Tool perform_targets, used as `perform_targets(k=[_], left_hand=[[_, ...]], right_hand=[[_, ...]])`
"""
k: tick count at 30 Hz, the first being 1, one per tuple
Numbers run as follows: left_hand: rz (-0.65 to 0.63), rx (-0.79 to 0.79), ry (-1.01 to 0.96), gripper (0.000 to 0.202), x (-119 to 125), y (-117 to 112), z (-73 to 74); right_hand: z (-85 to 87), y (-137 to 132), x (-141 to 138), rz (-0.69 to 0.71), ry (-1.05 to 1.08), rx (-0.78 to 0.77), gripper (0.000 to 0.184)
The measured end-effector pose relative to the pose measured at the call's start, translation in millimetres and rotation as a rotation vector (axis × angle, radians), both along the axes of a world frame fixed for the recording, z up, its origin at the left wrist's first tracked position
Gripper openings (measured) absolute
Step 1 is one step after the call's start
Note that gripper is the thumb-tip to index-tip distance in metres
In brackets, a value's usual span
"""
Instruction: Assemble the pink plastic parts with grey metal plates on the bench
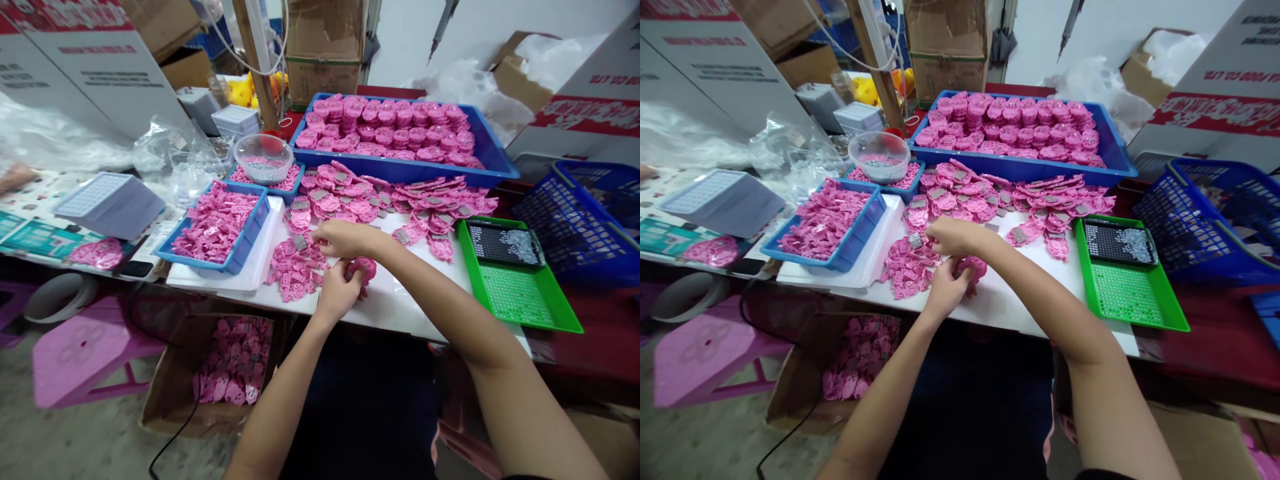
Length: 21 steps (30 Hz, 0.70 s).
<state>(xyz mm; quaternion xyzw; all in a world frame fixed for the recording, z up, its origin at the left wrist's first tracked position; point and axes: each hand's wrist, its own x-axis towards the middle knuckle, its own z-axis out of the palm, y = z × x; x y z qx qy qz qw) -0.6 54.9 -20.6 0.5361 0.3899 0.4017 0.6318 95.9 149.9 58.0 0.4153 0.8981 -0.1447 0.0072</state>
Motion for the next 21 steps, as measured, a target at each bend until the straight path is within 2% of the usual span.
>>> perform_targets(k=[2,5,7,10,16,21], left_hand=[[0.010,-0.007,-0.018,0.033,0,0,0.0],[0.034,-0.024,-0.077,0.034,1,-1,-1.5],[0.073,-0.043,-0.161,0.036,2,-1,-2.4],[0.125,-0.086,-0.277,0.040,2,-2,-1.2],[0.159,-0.151,-0.280,0.048,2,-6,5.8],[0.177,-0.149,-0.244,0.049,2,-7,5.2]], right_hand=[[-1.2,-5,15,-0.083,0.163,0.048,0.015],[-1.0,-22,42,-0.282,0.497,0.076,0.028],[0.6,-37,60,-0.416,0.741,0.026,0.031],[1.0,-57,80,-0.549,1.028,-0.117,0.026],[-16.7,-80,90,-0.673,1.472,-0.430,0.035],[-24.2,-87,90,-0.695,1.551,-0.627,0.036]])
